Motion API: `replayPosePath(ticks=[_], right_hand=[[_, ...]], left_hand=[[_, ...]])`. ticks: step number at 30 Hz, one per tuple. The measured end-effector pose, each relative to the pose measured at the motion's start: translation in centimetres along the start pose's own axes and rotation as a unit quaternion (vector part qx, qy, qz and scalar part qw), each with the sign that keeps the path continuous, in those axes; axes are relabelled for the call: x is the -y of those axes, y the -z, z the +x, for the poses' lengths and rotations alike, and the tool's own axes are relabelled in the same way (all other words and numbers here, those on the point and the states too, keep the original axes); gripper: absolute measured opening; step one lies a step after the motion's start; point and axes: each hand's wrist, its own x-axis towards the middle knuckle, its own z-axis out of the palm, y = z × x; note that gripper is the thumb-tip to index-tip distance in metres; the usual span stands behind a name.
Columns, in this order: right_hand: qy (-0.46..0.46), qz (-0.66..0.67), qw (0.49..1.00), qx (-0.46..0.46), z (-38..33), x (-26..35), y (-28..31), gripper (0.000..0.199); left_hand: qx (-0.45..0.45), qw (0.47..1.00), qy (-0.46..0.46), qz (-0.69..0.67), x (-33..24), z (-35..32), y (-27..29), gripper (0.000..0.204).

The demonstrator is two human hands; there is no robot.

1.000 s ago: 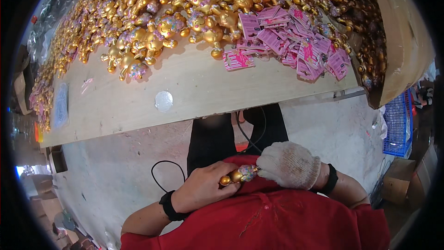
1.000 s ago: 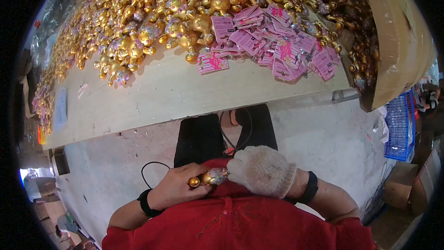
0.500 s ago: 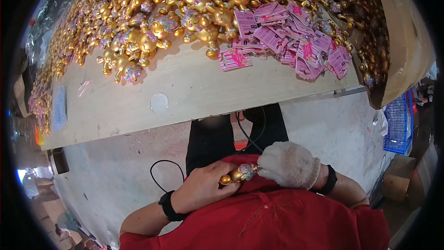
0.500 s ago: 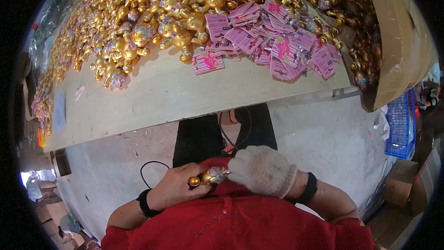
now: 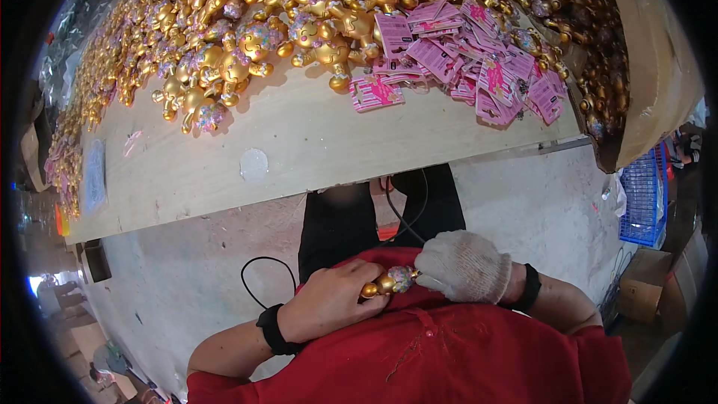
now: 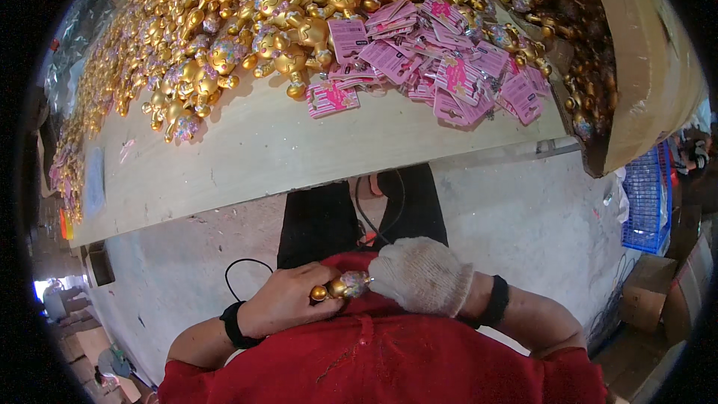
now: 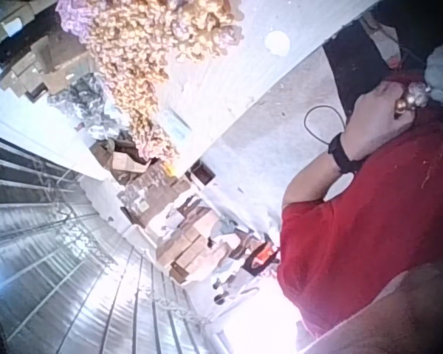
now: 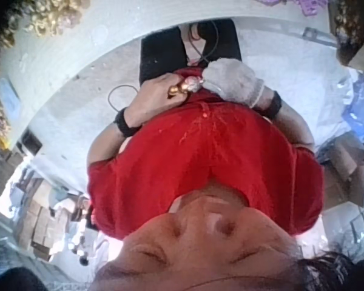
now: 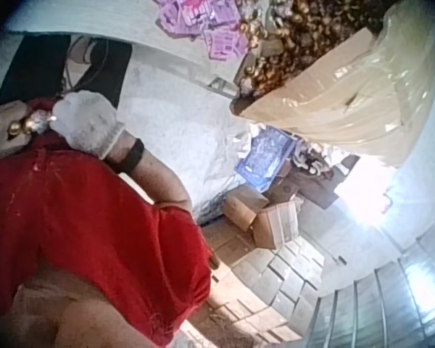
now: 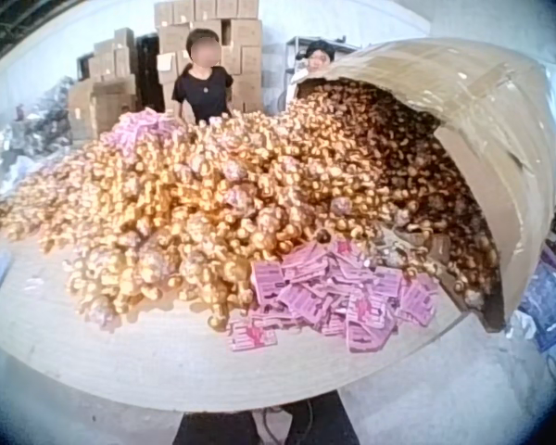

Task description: Sorting and organizing gold-colored figurines and pink packets on a large work table.

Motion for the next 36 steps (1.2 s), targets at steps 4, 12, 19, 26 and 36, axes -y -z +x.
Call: replayPosePath(ticks=[4, 12, 19, 26, 36], right_hand=[[0.015, 0.007, 1.000, 0.021, -0.1, 0.3, -0.4, 0.015], [-0.090, 0.088, 0.989, 0.079, -0.6, 0.6, -1.5, 0.021], [-0.085, 0.155, 0.984, 0.036, -1.6, 0.3, -2.2, 0.023], [-0.049, 0.125, 0.991, 0.012, -2.1, 0.2, -2.6, 0.020], [-0.086, 0.088, 0.992, 0.031, -1.9, 1.1, -1.9, 0.023]], left_hand=[[0.022, 1.000, 0.006, 0.021, -0.2, -0.2, -0.4, 0.035], [0.050, 0.996, -0.003, 0.069, -0.6, -0.3, -1.0, 0.037], [0.022, 0.999, 0.001, 0.034, -0.5, -1.0, -1.8, 0.035], [-0.031, 0.999, -0.006, 0.028, -0.4, -1.2, -1.9, 0.033], [0.001, 0.999, -0.018, 0.046, -0.3, -1.6, -1.8, 0.037]])
